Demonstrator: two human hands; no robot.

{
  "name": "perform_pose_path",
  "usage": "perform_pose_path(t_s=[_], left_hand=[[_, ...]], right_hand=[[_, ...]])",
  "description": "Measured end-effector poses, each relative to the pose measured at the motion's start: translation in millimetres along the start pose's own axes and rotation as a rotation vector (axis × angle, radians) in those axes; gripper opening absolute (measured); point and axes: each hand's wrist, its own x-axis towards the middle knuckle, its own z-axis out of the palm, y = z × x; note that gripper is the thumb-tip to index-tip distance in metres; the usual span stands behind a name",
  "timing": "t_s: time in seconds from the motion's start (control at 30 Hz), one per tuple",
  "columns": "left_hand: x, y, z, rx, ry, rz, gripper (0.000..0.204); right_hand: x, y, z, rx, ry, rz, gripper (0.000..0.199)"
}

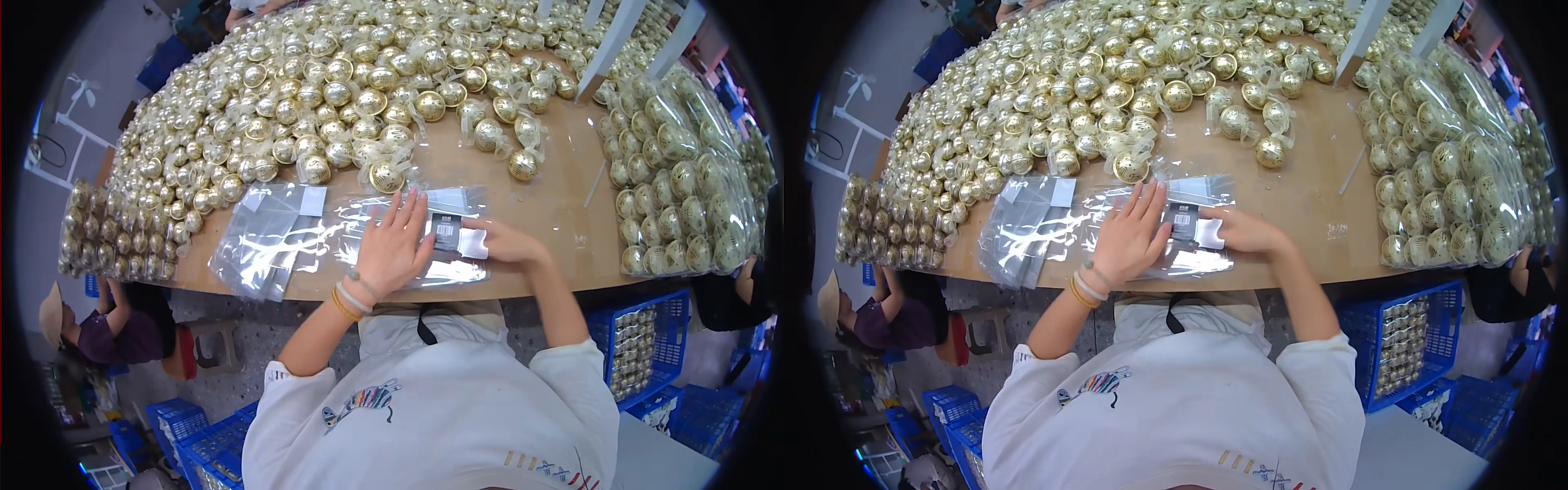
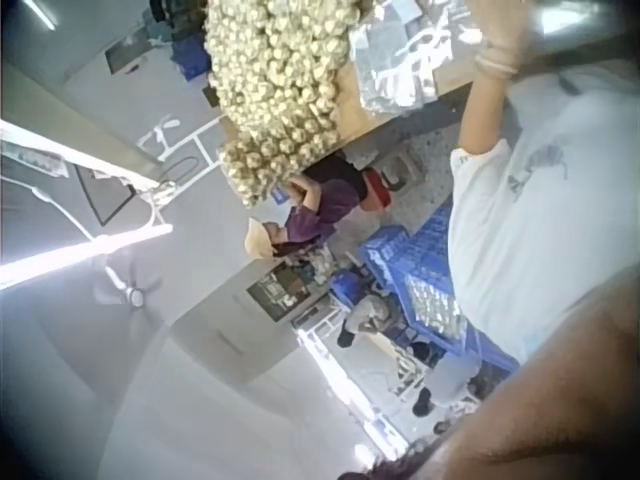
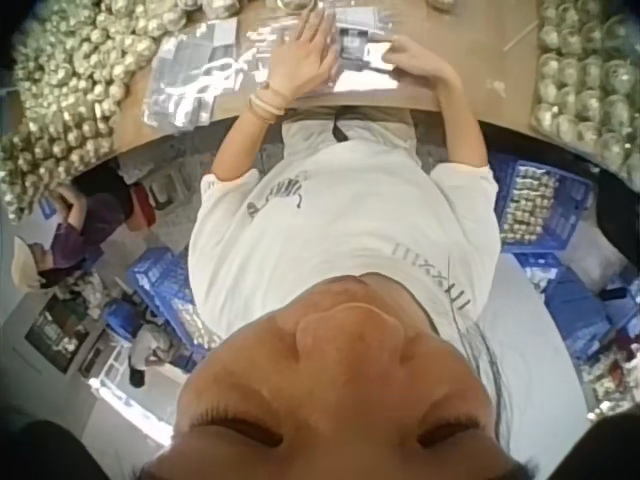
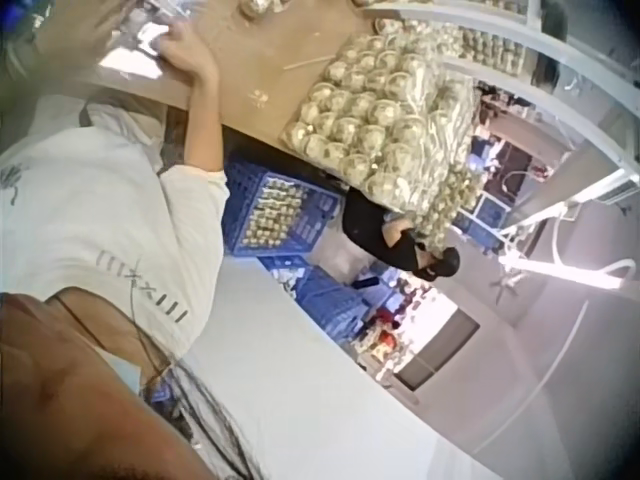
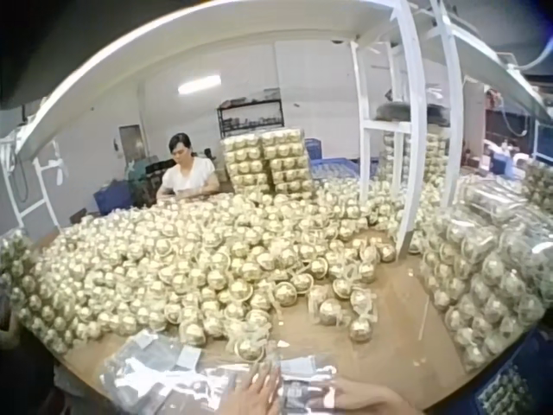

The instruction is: Manually picking up gold ornaments from a pile and placing them into clear plastic bags before sealing them.

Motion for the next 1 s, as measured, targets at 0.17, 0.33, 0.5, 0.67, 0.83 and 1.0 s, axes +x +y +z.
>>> perform_pose_path(t_s=[0.17, 0.33, 0.5, 0.67, 0.83, 1.0], left_hand=[[-30.6, -0.7, 35.8, -0.004, -0.038, -0.012, 0.064], [-29.0, -3.0, 43.0, -0.031, 0.09, 0.016, 0.059], [-65.3, 8.7, 21.9, -0.075, -0.017, 0.343, 0.057], [-51.5, 3.7, 12.4, 0.014, 0.293, 0.551, 0.056], [-28.2, -3.7, -89.4, -0.28, 0.601, 0.432, 0.032], [-16.0, 16.3, -74.2, -1.236, 0.457, -0.066, 0.043]], right_hand=[[-60.1, -42.6, 20.4, -0.421, 0.724, -0.046, 0.028], [17.8, -18.4, 100.9, -1.16, 0.651, -0.299, 0.051], [24.2, -3.1, 83.6, -1.177, 0.557, -0.369, 0.052], [13.6, -17.1, 50.8, 0.094, 0.505, -0.198, 0.042], [-2.7, -54.1, 86.9, 0.14, 1.056, -0.985, 0.071], [7.8, -118.8, 114.6, 0.097, 1.112, -1.048, 0.094]])
